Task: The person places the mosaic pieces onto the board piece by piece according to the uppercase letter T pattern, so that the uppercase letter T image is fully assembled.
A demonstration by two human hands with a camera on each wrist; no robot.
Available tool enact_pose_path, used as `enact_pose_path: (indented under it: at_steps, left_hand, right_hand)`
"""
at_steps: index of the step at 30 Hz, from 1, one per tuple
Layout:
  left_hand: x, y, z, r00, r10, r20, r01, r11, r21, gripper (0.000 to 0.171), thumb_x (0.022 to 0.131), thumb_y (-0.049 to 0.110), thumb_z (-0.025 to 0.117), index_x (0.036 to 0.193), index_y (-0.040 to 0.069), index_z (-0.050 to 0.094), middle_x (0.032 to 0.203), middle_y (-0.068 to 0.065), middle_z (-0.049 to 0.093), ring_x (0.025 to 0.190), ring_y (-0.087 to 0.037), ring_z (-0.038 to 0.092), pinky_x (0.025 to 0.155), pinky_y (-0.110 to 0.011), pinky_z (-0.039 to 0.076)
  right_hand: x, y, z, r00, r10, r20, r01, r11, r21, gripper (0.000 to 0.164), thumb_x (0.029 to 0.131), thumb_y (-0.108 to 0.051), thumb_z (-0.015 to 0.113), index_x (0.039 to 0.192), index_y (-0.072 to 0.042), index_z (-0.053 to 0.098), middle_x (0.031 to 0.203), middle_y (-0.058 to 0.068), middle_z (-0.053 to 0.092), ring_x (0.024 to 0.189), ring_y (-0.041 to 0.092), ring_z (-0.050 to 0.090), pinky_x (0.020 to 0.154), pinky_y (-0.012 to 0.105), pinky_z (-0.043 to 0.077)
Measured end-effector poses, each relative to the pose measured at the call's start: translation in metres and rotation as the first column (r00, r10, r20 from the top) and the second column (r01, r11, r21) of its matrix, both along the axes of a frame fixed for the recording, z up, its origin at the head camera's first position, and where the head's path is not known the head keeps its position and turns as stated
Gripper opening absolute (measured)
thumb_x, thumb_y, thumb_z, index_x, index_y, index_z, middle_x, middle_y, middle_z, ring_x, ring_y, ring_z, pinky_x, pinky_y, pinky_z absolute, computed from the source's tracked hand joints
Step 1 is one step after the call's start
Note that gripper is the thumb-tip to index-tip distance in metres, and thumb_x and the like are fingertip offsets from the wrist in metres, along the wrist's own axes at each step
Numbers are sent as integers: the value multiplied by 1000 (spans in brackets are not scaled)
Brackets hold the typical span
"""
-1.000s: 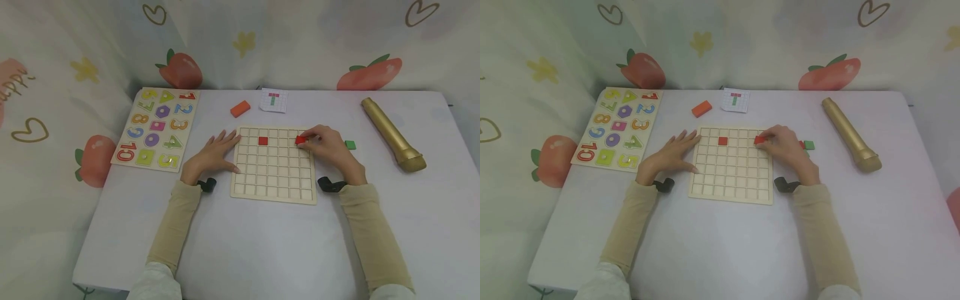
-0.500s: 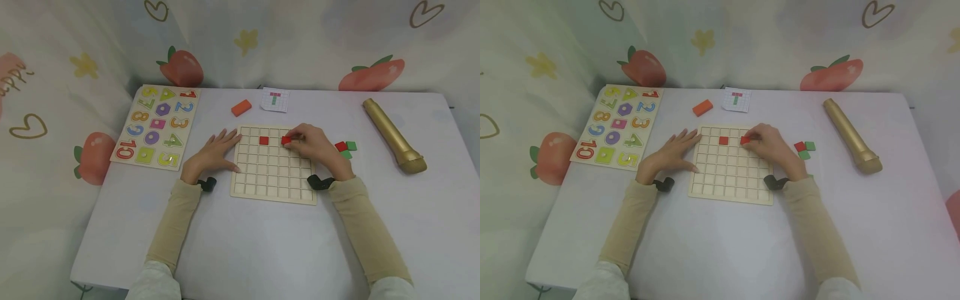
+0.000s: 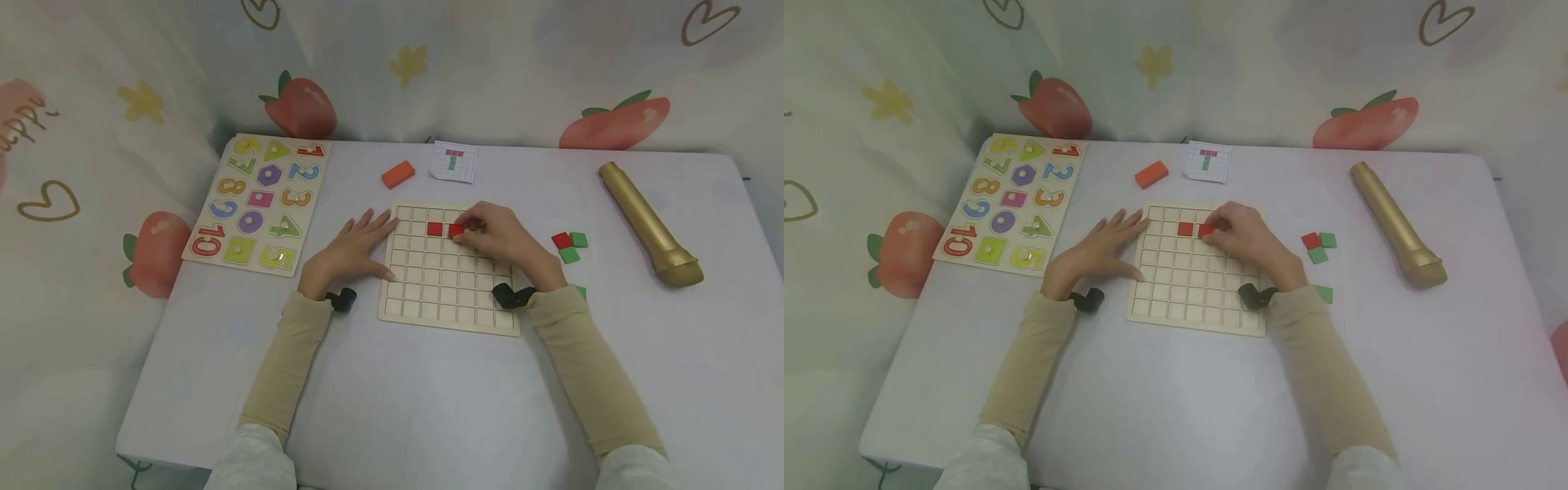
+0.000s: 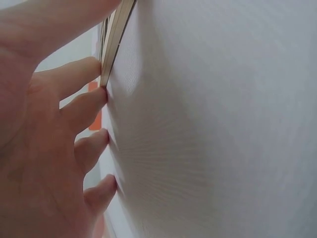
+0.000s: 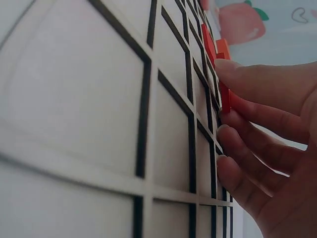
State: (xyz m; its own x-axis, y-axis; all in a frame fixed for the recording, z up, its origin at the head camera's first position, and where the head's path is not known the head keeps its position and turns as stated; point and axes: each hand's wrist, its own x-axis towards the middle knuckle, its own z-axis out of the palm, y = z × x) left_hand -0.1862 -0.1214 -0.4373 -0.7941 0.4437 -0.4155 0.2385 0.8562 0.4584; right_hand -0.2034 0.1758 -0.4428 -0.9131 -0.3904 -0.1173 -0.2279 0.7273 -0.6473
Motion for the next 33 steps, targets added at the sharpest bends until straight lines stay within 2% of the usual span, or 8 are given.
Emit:
enact_pose_path:
  at_steps: [16, 33]
  left_hand:
    - [0, -1, 2, 1000, -6, -1, 6, 1000, -2, 111, 82, 47, 85, 166, 27, 16, 175, 6, 3, 161, -22, -10, 132, -45, -8]
    - [0, 0, 5, 1000, -15, -9, 15, 1000, -10, 112, 81, 47, 86, 166, 27, 17, 175, 5, 4, 162, -22, -9, 132, -46, -7]
  right_hand:
    - [-2, -9, 2, 999, 16, -51, -13, 998, 55, 29, 93, -18, 77, 116, -2, 73, 108, 15, 65, 92, 29, 57, 76, 39, 48]
    - [-1, -11, 3, 997, 22, -74, -17, 998, 66, 29, 92, -17, 77, 117, -3, 74, 109, 15, 65, 90, 28, 58, 74, 37, 48]
